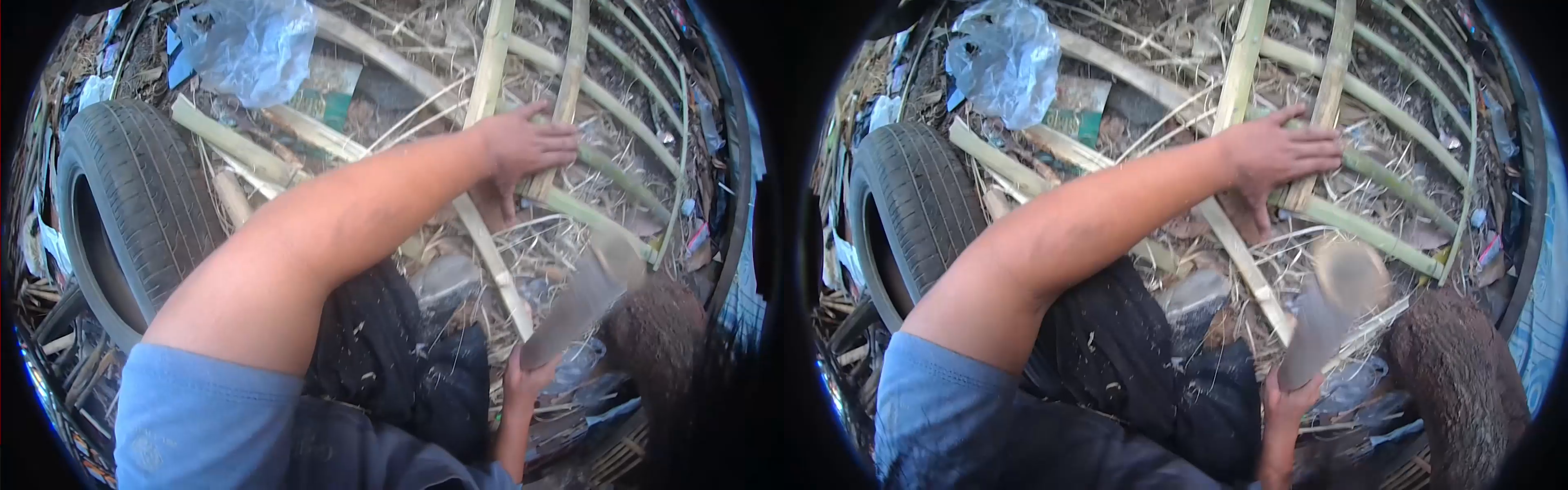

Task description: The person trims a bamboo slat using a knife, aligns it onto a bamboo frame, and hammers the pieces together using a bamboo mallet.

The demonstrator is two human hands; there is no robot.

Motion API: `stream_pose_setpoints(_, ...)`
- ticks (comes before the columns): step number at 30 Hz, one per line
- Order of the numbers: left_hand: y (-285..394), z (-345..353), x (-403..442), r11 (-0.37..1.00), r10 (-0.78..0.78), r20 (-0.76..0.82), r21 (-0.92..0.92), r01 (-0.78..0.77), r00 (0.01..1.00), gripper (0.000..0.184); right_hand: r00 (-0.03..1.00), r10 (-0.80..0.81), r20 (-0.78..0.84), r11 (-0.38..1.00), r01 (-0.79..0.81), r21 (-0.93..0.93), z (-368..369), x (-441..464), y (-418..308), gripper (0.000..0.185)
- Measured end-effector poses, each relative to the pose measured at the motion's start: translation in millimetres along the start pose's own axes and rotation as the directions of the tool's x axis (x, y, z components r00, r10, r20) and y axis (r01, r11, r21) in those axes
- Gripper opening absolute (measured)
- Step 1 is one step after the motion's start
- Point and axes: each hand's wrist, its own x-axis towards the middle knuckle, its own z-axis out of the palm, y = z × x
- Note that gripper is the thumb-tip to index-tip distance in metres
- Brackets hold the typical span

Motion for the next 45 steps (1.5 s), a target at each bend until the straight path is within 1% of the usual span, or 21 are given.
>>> stream_pose_setpoints(4,0,0,1,0.999,0.011,-0.032,-0.042,-0.013,0.999,0.138,0.993,0.084,0.081,0.983,-0.069,-0.168,-3,6,-3,0.052)
stream_pose_setpoints(6,-3,7,-6,0.999,-0.008,0.0,-0.04,0.008,1.0,0.138,1.0,0.01,0.025,1.0,-0.01,-0.005,-5,3,-6,0.049)
stream_pose_setpoints(8,0,-2,-3,1.0,0.013,0.027,-0.022,-0.012,1.0,0.139,0.886,0.348,0.308,0.903,-0.229,-0.363,-8,22,-20,0.048)
stream_pose_setpoints(11,-10,0,1,1.0,-0.006,0.02,0.03,0.005,1.0,0.139,0.984,0.057,0.17,0.988,-0.031,-0.154,0,22,-3,0.05)
stream_pose_setpoints(14,2,-4,1,1.0,0.019,0.054,0.013,-0.02,0.998,0.14,0.917,0.296,0.266,0.929,-0.212,-0.304,-10,15,-15,0.054)
stream_pose_setpoints(16,-19,-11,-1,0.997,-0.015,0.045,0.074,0.012,0.999,0.137,0.988,-0.141,0.068,0.978,0.149,-0.144,-4,16,-4,0.054)
stream_pose_setpoints(17,-13,-5,-8,0.998,-0.025,0.065,0.06,0.021,0.998,0.136,0.995,-0.085,-0.045,0.995,0.082,-0.058,4,6,2,0.054)
stream_pose_setpoints(18,-2,2,-10,0.999,-0.015,0.081,0.034,0.012,0.997,0.135,0.992,0.009,0.126,0.981,0.016,-0.191,-1,9,8,0.054)
stream_pose_setpoints(20,0,0,0,0.999,0.002,0.072,0.047,-0.006,0.997,0.132,0.938,0.295,0.184,0.913,-0.219,-0.345,-3,27,-7,0.054)
stream_pose_setpoints(22,-19,-10,-3,0.997,-0.022,0.058,0.08,0.018,0.998,0.134,0.984,-0.17,-0.045,0.984,0.167,-0.056,0,17,3,0.051)
stream_pose_setpoints(24,1,-3,-3,1.0,0.012,0.052,-0.001,-0.012,0.999,0.137,0.989,-0.055,0.136,0.998,0.058,-0.019,-10,0,17,0.053)
stream_pose_setpoints(26,9,0,-1,0.998,0.035,0.025,-0.047,-0.033,0.999,0.136,0.914,0.334,0.231,0.89,-0.225,-0.396,-4,28,-11,0.054)
stream_pose_setpoints(28,-1,2,-2,0.998,-0.006,-0.02,-0.068,0.005,1.0,0.137,0.998,0.055,0.014,0.998,-0.055,0.003,-5,19,-2,0.053)
stream_pose_setpoints(31,-3,0,-2,1.0,0.011,0.026,-0.02,-0.01,1.0,0.139,0.979,0.103,0.177,0.985,-0.075,-0.157,-3,19,-6,0.049)
stream_pose_setpoints(32,-1,-1,-1,1.0,0.009,0.057,0.01,-0.01,0.998,0.139,0.956,0.135,0.261,0.924,-0.026,-0.382,-4,25,-11,0.047)
stream_pose_setpoints(34,-5,-2,4,1.0,0.0,0.026,0.02,-0.001,1.0,0.138,0.985,-0.109,0.137,0.97,0.136,-0.204,-4,17,-9,0.049)
stream_pose_setpoints(38,1,-8,-3,0.997,-0.013,0.058,-0.08,0.018,0.998,0.137,0.975,0.172,0.143,0.951,-0.127,-0.283,-9,8,-12,0.052)
stream_pose_setpoints(40,-7,-6,6,0.999,-0.022,0.018,-0.031,0.023,1.0,0.138,0.999,-0.052,-0.01,0.988,0.051,-0.145,-12,16,-5,0.053)
stream_pose_setpoints(41,1,3,2,0.999,-0.019,0.016,-0.039,0.02,1.0,0.139,0.999,-0.036,0.01,0.989,0.037,-0.145,-11,12,-3,0.053)
stream_pose_setpoints(44,0,-6,-3,0.998,0.002,0.059,-0.06,0.001,0.998,0.139,0.827,0.474,0.302,0.843,-0.327,-0.427,-11,31,-28,0.045)
stream_pose_setpoints(45,3,3,2,0.998,0.016,0.037,-0.059,-0.014,0.999,0.138,0.932,0.288,0.22,0.927,-0.214,-0.308,-13,20,-15,0.043)
